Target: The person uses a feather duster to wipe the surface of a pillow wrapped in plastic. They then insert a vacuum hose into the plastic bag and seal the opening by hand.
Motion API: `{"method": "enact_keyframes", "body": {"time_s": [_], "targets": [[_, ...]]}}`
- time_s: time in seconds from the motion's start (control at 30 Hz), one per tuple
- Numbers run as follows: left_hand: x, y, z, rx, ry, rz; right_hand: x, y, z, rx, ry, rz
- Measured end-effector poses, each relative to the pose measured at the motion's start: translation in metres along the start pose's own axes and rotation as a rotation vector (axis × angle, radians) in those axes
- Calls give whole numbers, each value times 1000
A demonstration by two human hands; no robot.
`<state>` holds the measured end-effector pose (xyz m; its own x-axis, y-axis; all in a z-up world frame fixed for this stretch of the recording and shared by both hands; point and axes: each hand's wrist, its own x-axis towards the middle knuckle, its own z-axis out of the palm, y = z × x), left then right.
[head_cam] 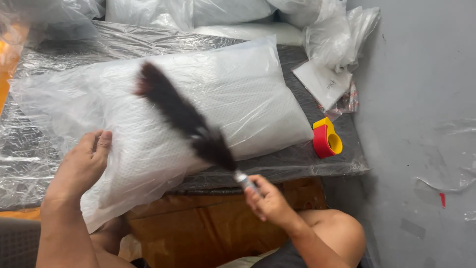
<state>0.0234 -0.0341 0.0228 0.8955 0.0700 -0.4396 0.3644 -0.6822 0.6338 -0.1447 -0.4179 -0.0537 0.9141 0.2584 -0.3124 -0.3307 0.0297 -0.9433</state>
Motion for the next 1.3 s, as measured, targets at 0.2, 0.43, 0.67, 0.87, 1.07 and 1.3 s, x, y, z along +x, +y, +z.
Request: {"method": "enact_keyframes", "body": {"time_s": [0.2,0.43,0.67,0.87,1.07,1.3], "targets": [[-16,13,-5,68,-73,5,-14,-19,-127,202,664,79],[-11,-3,8,188,-33,39,-2,-22,-122,-219,850,-30],[-26,2,12,194,-71,64,-30,30,18,-651,407,30],[-27,-3,7,154,-88,72,-20,19,-46,-341,706,55],[-27,-13,7,273,-67,72,-8,-44,-138,-339,1107,84],[-44,-46,58,572,114,288,-1,-15,-142,-258,1030,-78]]}}
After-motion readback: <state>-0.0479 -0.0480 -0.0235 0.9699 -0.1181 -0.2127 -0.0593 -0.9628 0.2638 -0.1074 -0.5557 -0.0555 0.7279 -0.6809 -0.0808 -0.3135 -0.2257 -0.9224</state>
